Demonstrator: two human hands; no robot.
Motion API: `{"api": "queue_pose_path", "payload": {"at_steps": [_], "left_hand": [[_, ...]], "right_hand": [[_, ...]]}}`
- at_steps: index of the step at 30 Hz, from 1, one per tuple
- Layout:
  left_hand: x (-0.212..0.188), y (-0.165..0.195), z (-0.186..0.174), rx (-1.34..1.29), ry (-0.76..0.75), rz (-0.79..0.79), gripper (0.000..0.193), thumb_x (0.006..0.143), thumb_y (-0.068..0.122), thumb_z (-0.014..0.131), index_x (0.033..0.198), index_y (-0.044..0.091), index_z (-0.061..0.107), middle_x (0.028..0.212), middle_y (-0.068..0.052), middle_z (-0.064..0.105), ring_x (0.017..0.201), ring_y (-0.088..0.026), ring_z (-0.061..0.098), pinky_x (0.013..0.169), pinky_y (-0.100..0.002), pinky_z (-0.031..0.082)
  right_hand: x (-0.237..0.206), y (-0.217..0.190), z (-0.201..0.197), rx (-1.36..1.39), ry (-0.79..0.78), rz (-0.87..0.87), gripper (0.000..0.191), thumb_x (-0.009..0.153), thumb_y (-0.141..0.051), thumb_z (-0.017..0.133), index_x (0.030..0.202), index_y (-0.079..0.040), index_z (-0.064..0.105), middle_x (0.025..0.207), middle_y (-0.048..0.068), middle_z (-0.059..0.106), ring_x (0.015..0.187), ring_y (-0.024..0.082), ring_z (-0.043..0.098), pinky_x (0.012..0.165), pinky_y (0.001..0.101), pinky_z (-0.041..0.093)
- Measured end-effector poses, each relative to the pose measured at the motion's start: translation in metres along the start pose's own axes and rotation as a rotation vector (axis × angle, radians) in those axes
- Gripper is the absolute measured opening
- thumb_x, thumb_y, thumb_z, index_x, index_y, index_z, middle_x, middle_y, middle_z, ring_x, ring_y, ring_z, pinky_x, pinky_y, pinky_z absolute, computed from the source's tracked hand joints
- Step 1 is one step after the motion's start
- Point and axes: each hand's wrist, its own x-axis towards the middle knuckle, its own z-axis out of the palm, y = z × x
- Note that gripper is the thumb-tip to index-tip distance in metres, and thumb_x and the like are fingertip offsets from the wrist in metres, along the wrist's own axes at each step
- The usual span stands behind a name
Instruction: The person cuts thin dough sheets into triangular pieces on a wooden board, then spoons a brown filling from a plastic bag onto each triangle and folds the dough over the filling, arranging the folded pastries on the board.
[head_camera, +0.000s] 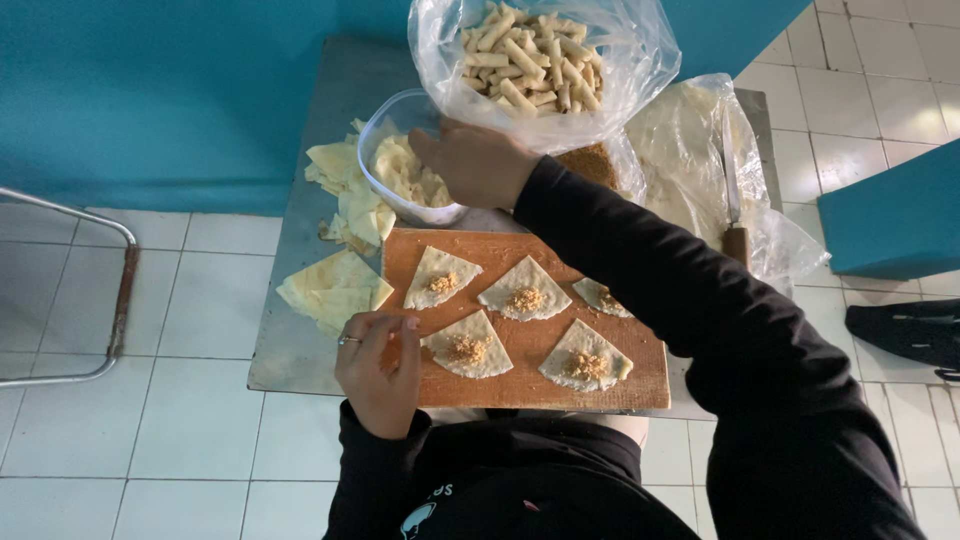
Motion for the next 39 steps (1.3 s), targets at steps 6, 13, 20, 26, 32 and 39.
{"api": "queue_pose_path", "payload": {"at_steps": [6,13,20,26,32,39], "left_hand": [[0.001,-0.001,-0.001,-0.029,-0.014,-0.007,0.005,0.094,0.005,0.072,0.093,0.001,0.073,0.095,-0.008,0.067,0.083,-0.023,0.065,0.07,-0.032,0.051],[0.001,-0.002,0.0,-0.028,-0.035,-0.005,0.008,0.095,0.007,0.072,0.094,0.0,0.072,0.095,-0.009,0.066,0.083,-0.022,0.065,0.069,-0.032,0.051],[0.001,-0.003,0.001,-0.018,-0.03,-0.015,0.009,0.094,0.007,0.073,0.093,-0.001,0.072,0.093,-0.01,0.066,0.079,-0.022,0.064,0.068,-0.032,0.05],[0.0,-0.004,0.001,-0.033,-0.019,0.006,0.008,0.094,0.007,0.073,0.094,-0.001,0.072,0.094,-0.01,0.067,0.081,-0.022,0.064,0.069,-0.032,0.051],[0.0,-0.006,0.001,-0.007,-0.021,0.022,0.007,0.094,0.007,0.072,0.094,0.0,0.073,0.094,-0.01,0.066,0.082,-0.023,0.064,0.07,-0.033,0.051],[-0.001,-0.006,0.004,-0.021,-0.039,0.057,0.007,0.095,0.007,0.072,0.095,0.001,0.073,0.096,-0.009,0.066,0.084,-0.023,0.064,0.07,-0.033,0.052]], "right_hand": [[-0.023,0.01,0.0,0.049,-0.121,0.009,0.031,0.088,0.001,0.056,0.118,-0.005,0.054,0.081,0.015,0.067,0.091,0.035,0.066,0.074,0.049,0.052],[-0.03,0.013,0.005,0.103,-0.08,0.063,0.025,0.087,0.001,0.057,0.111,-0.004,0.053,0.083,0.016,0.066,0.088,0.035,0.066,0.075,0.047,0.052],[-0.023,0.008,0.0,0.227,-0.18,0.214,0.027,0.088,0.0,0.058,0.114,-0.002,0.052,0.079,0.016,0.066,0.081,0.036,0.07,0.074,0.0461,0.052],[-0.021,0.006,-0.005,0.45,-0.081,0.148,0.031,0.082,0.005,0.054,0.112,0.0,0.049,0.08,0.012,0.072,0.083,0.032,0.071,0.072,0.0443,0.052],[-0.029,0.008,-0.003,0.493,-0.011,0.124,0.03,0.083,0.008,0.05,0.112,0.001,0.048,0.091,0.019,0.07,0.089,0.033,0.069,0.076,0.0413,0.052],[-0.043,0.004,-0.002,0.504,0.109,0.032,0.033,0.085,0.009,0.044,0.115,-0.003,0.045,0.098,0.014,0.061,0.093,0.027,0.071,0.081,0.0386,0.055]]}}
